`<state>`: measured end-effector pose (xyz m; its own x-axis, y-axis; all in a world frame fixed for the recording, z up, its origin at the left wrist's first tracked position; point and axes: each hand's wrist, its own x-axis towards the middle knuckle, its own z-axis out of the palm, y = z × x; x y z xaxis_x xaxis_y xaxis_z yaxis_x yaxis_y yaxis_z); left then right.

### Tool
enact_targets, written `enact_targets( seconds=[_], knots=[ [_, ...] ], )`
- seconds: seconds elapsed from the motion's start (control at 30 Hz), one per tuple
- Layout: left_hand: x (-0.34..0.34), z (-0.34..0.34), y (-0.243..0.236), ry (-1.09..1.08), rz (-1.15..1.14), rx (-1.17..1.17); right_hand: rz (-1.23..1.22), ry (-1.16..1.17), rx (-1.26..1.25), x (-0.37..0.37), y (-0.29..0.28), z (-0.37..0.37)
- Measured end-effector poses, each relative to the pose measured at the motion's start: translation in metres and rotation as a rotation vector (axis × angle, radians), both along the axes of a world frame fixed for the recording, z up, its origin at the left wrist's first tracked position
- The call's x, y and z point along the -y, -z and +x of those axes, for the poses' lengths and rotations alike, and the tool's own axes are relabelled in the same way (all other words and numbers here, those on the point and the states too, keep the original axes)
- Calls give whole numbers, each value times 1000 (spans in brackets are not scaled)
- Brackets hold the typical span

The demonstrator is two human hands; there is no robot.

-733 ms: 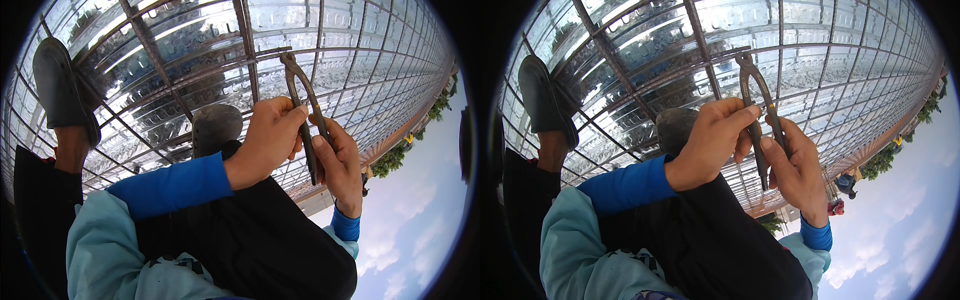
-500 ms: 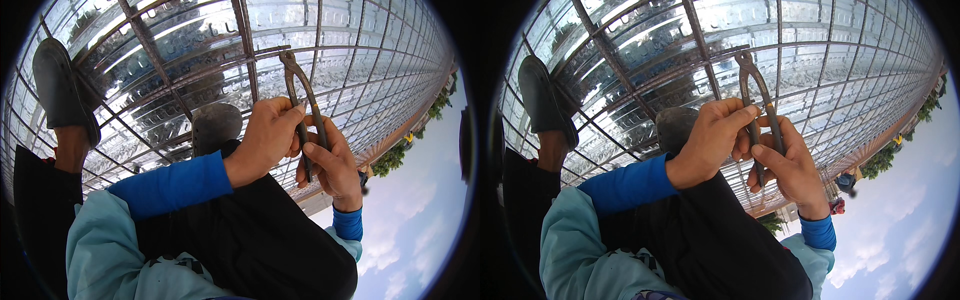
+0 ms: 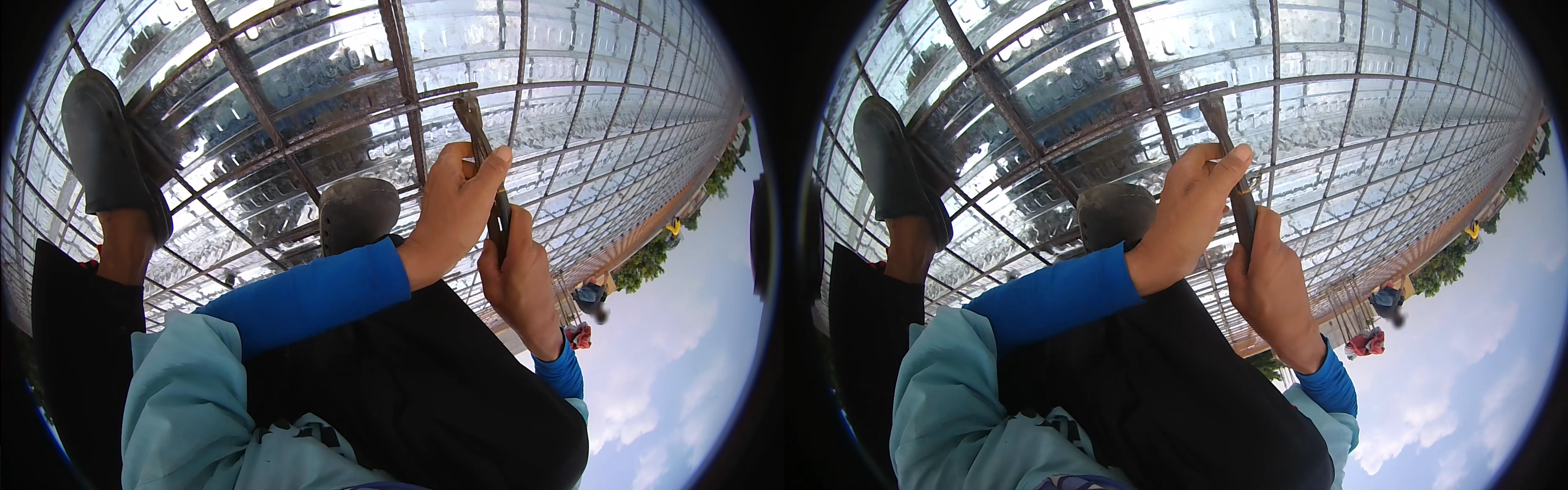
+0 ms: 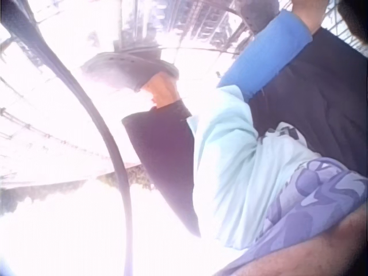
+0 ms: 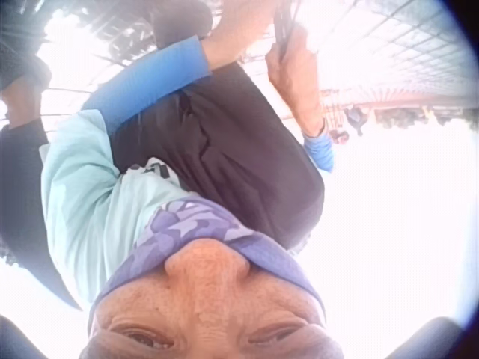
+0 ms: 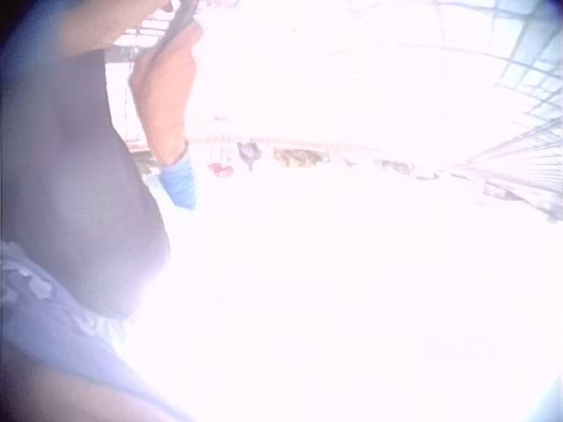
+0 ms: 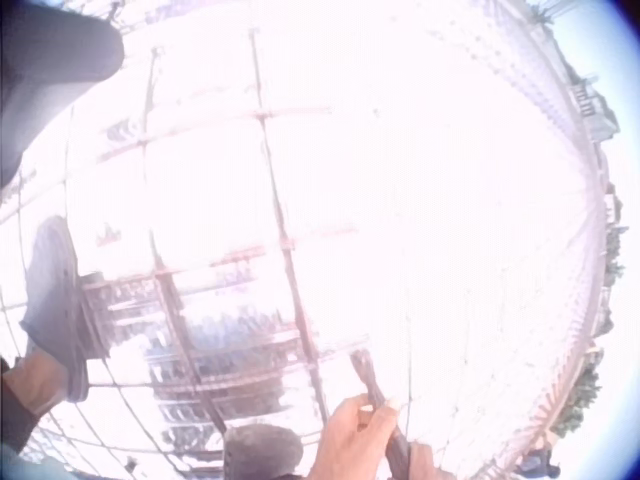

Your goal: The person uses pliers to bend and secure metal wires on a large metal grid structure. They repeatedly position the wires, twist them with the pliers, and adjust the grid framework while seated on the structure.

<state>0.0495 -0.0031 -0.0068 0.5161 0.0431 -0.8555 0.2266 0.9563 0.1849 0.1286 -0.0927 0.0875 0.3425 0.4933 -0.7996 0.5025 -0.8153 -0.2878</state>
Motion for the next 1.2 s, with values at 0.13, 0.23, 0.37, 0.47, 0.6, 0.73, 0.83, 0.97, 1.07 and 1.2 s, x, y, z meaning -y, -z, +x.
enact_targets(
  seconds=[0.13, 0.23, 0.37, 0.47, 0.6, 0.73, 0.83, 0.97, 1.07, 1.2],
  knots=[
    [39, 31, 14, -152, 102, -161, -16, -51, 57, 5, 1, -5],
    [33, 34, 2, -168, 94, -161, 16, -30, 1, 7, -2, 13],
    [32, 31, 0, -168, 57, -92, -298, 1012, -775, 9, 12, 34],
    [34, 23, 4, -241, 14, -15, -283, 1154, -961, 18, 23, 35],
    [27, 12, 17, -355, -346, 101, -252, 565, -254, 12, 18, 13],
    [23, 35, 16, -239, -402, -76, -135, 95, 178, 11, 12, 2],
    [28, 34, 20, -241, -324, -117, -220, 409, -200, 20, 13, 6],
    [34, 25, 34, -261, -352, 49, -222, 842, -598, 42, 26, 15],
    [40, 28, 33, -274, -335, 96, -138, 277, -105, 46, 33, 2],
    [47, 39, 26, -275, -295, -52, -181, -21, 226, 45, 37, -5]
  ],
)
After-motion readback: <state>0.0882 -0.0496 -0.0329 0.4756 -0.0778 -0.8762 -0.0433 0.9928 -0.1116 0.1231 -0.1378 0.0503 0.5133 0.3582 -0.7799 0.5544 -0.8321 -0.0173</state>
